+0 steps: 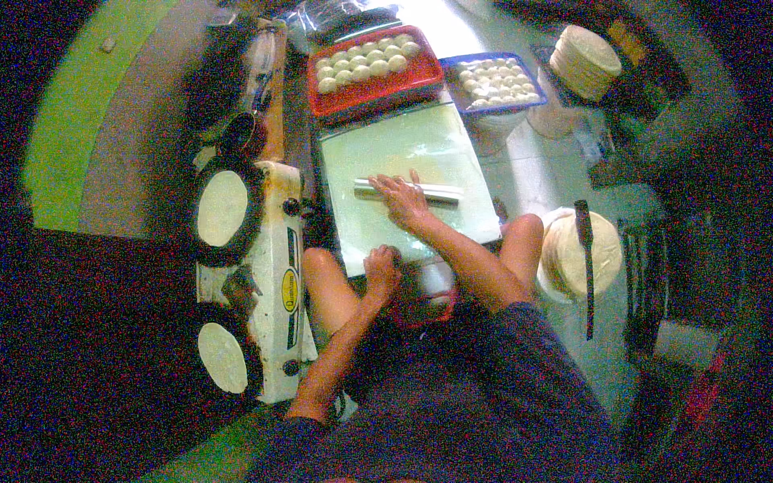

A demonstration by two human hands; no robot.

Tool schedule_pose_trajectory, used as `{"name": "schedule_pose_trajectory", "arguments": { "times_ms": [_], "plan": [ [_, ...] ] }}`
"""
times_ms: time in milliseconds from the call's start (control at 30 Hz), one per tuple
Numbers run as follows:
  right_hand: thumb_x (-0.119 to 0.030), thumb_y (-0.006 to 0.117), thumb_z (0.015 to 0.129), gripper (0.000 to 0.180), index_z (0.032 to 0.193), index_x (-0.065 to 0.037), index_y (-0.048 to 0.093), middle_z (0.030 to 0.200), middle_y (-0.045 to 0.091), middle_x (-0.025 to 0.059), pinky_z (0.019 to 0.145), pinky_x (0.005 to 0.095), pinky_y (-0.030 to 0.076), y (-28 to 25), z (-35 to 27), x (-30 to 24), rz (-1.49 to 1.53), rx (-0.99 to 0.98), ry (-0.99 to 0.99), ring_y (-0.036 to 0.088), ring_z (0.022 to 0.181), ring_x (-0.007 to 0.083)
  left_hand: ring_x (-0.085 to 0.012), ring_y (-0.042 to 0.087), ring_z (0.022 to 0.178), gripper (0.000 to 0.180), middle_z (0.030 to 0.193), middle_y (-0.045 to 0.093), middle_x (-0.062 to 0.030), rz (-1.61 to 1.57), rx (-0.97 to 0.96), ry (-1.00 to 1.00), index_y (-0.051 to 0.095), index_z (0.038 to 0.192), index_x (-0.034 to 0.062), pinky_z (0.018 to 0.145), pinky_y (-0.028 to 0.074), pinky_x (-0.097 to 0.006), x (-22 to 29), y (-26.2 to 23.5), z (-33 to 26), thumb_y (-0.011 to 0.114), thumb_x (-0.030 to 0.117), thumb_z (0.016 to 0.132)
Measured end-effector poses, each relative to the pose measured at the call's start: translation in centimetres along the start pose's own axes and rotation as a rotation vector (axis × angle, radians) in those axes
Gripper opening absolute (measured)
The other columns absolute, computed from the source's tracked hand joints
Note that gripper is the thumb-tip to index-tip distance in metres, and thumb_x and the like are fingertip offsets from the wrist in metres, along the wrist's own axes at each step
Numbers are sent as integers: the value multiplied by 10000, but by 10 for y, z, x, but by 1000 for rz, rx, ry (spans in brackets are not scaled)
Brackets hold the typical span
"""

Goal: The person uses a rolling pin to flatten dough balls on a board, places them onto a heated flat-top stove by hand, and flips them using a wooden spatula before stacking the cooked flatbreads onto a plate.

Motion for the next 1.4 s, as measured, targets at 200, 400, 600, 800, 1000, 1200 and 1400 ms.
{"name": "schedule_pose_trajectory", "arguments": {
  "times_ms": [200,400,600,800,1000,1200,1400],
  "plan": [
    [-309,504,951,356,1290,-241,591,1488,443,38,1137,673,78,-1,-27,5,62,-60,-127,315,1427,302,-332,563,937,266,939,588,-93,-18,50,24,610,917,100,802,439,-487,0,-3,0,661,41,663],
    [-411,544,893,321,1137,-283,709,1626,80,162,1132,686,5,-13,-34,29,128,-14,-16,39,1498,386,-329,575,917,229,918,600,-87,16,10,-1,622,880,116,786,451,-483,1,-2,4,660,42,667],
    [-105,554,808,607,1379,-312,549,1596,53,264,1065,661,320,-16,-24,51,251,135,113,120,1477,430,-335,571,925,210,919,599,-91,-69,-27,0,608,869,118,785,443,-478,0,2,10,642,39,677],
    [-46,566,821,684,1428,-346,463,1391,491,208,946,489,486,-10,5,47,117,152,-6,589,1132,374,-340,566,920,226,904,593,-104,-78,-56,9,604,886,120,778,434,-489,-5,-4,10,632,39,677],
    [-240,638,840,539,1358,-343,530,1314,587,59,1056,485,375,2,39,40,7,375,-153,527,1225,289,-392,580,984,186,1017,642,-130,-208,-240,33,630,956,74,848,440,-495,-19,1,23,640,92,771],
    [-367,705,820,611,1392,-266,514,1445,455,120,1115,541,285,-90,89,81,119,682,-18,413,1351,311,-394,256,1424,623,1572,219,-183,212,-40,352,315,1477,63,1116,216,-628,3,-10,135,520,341,958],
    [-159,671,874,512,1363,-79,541,1454,436,211,1148,469,254,-154,-134,225,235,781,397,351,1386,369,-359,45,1499,708,1634,27,-138,307,-52,338,135,1563,110,1132,42,-675,38,40,191,394,449,997]
  ]
}}
Point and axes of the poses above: each hand's wrist, its own z-axis towards the middle knuckle, its own y-axis out of the palm, x = y × z, the point moved 8 cm from there along z, towards the middle knuckle
